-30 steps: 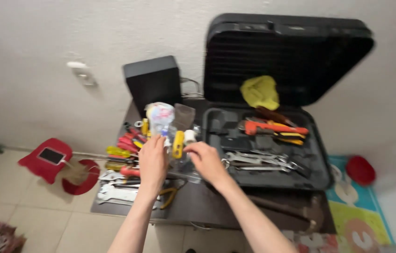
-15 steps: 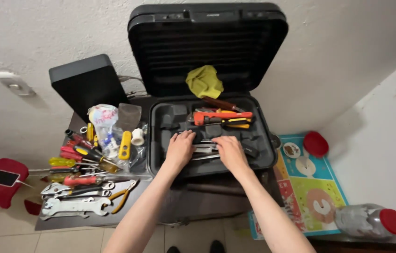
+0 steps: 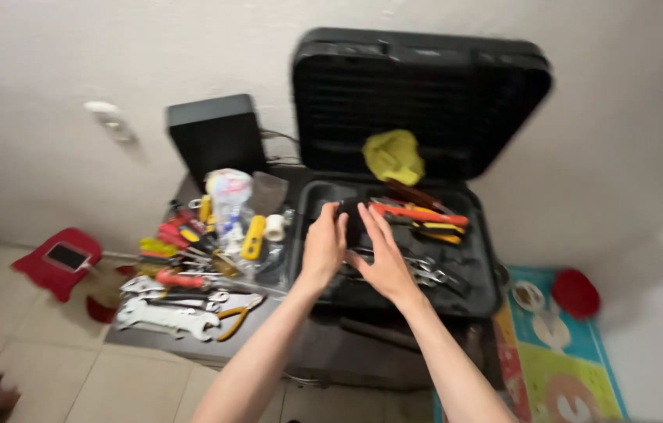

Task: The person removes tools from a toolbox, places them on a nearby surface, and wipes the interior of the toolbox with a yellow cloth. The person handles pliers, wrenches, screwdrivers, and a tape measure, then cleans the toolbox compartments.

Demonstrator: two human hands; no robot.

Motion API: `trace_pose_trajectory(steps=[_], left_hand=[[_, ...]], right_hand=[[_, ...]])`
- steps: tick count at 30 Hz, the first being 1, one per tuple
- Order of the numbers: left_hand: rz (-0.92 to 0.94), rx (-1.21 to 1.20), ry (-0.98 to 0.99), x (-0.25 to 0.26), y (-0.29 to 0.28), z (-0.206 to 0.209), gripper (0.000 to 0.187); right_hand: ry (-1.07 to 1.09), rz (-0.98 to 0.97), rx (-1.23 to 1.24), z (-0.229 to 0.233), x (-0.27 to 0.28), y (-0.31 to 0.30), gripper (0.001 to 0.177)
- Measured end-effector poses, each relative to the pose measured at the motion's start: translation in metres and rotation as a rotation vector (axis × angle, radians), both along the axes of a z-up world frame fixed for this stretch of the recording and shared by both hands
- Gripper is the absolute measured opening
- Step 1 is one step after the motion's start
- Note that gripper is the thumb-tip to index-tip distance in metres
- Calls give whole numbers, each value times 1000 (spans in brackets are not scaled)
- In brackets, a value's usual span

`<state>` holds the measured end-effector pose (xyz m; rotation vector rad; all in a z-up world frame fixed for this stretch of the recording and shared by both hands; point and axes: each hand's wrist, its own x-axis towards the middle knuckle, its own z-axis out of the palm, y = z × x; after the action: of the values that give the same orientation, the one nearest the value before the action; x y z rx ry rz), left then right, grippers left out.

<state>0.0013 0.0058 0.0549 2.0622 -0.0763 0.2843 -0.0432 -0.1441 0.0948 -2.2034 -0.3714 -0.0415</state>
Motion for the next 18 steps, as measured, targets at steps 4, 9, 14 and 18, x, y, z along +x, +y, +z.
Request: trace_pose_trajectory(steps=[4,9,14,18], left_hand=[[96,-262,58,-5,33,-8,35],[221,-436,40,-18,96,-9,62],[314,-596,35,-26,155,-2,57],[347,-526,-152,-8,200,19,55]], right_hand=[[-75,43,1,2,12,46,88],[-172,155,-234,-16,35,103,78],[-201,215,-242,-37,58,153,66],[-535,331,-97,-30,95,197,55]])
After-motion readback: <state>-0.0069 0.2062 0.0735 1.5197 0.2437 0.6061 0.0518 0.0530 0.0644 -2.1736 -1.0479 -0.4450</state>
